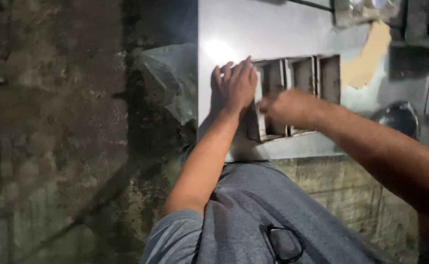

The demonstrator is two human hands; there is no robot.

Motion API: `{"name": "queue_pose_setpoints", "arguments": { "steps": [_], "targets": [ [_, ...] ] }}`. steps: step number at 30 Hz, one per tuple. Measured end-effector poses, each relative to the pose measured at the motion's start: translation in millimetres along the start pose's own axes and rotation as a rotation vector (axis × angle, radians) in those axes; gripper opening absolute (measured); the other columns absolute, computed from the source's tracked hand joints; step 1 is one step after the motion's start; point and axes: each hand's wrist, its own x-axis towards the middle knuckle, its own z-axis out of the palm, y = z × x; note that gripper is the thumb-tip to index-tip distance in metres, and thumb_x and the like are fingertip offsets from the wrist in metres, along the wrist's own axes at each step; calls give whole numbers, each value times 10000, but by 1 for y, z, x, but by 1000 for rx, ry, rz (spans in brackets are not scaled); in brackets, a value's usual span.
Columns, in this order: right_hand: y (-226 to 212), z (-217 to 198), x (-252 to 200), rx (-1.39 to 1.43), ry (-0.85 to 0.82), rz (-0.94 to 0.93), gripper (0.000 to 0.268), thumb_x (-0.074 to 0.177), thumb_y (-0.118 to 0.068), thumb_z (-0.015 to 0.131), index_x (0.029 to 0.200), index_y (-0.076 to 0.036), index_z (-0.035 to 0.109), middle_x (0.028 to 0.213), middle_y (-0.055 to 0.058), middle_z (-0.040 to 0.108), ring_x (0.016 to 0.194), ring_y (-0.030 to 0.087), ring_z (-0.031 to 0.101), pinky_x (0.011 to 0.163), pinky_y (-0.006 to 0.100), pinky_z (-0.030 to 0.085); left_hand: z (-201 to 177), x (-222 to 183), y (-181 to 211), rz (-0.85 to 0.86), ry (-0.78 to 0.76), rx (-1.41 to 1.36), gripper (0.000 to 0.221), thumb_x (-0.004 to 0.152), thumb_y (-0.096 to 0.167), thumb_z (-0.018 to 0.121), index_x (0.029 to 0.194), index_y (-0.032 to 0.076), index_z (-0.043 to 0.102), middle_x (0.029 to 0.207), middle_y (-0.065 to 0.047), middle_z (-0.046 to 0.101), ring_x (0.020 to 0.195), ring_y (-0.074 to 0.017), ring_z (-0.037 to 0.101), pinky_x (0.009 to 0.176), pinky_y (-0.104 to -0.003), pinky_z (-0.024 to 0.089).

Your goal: The person brushes the inside of metal loaf tins with a fat mixture using a pastry brush and then places rectangular liners into each compartment.

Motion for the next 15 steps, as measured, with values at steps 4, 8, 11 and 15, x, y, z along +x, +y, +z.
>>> {"name": "queue_pose_setpoints", "arguments": {
  "steps": [4, 8, 11, 15],
  "targets": [
    [-1, -10, 1, -446, 179, -106, 312, 811, -98, 586, 1115, -52, 643, 1038, 180, 713, 847, 340, 748, 639, 397, 628, -13, -2, 2, -1, -7, -14, 366, 969, 349, 615, 1275, 165, 695, 1154, -14, 750, 1214, -316, 573, 1159, -660, 288],
    [-34, 1, -17, -351, -129, -11, 128, 957, -146, 589, 1055, -118, 667, 1004, 121, 732, 941, 308, 741, 763, 453, 628, -22, 1, 5, 19, -8, -5, 363, 975, 342, 612, 1278, 161, 696, 1163, -17, 748, 1235, -326, 569, 1159, -650, 297],
    [-22, -4, -21, -224, 253, -134, 197, 849, -97, 606, 1024, -90, 695, 929, 132, 742, 840, 335, 754, 691, 479, 622, -20, -3, 7, 34, -43, -38, 362, 975, 343, 603, 1268, 153, 700, 1176, -14, 748, 1248, -358, 562, 1141, -633, 307],
    [-35, 23, -34, -92, 71, -171, 234, 856, -37, 590, 1044, -113, 706, 879, 136, 759, 805, 314, 763, 683, 456, 629, -18, 6, 5, 95, -25, -34, 324, 997, 310, 601, 1248, 130, 702, 1200, -55, 747, 1216, -365, 578, 1109, -570, 342]
  ]
}}
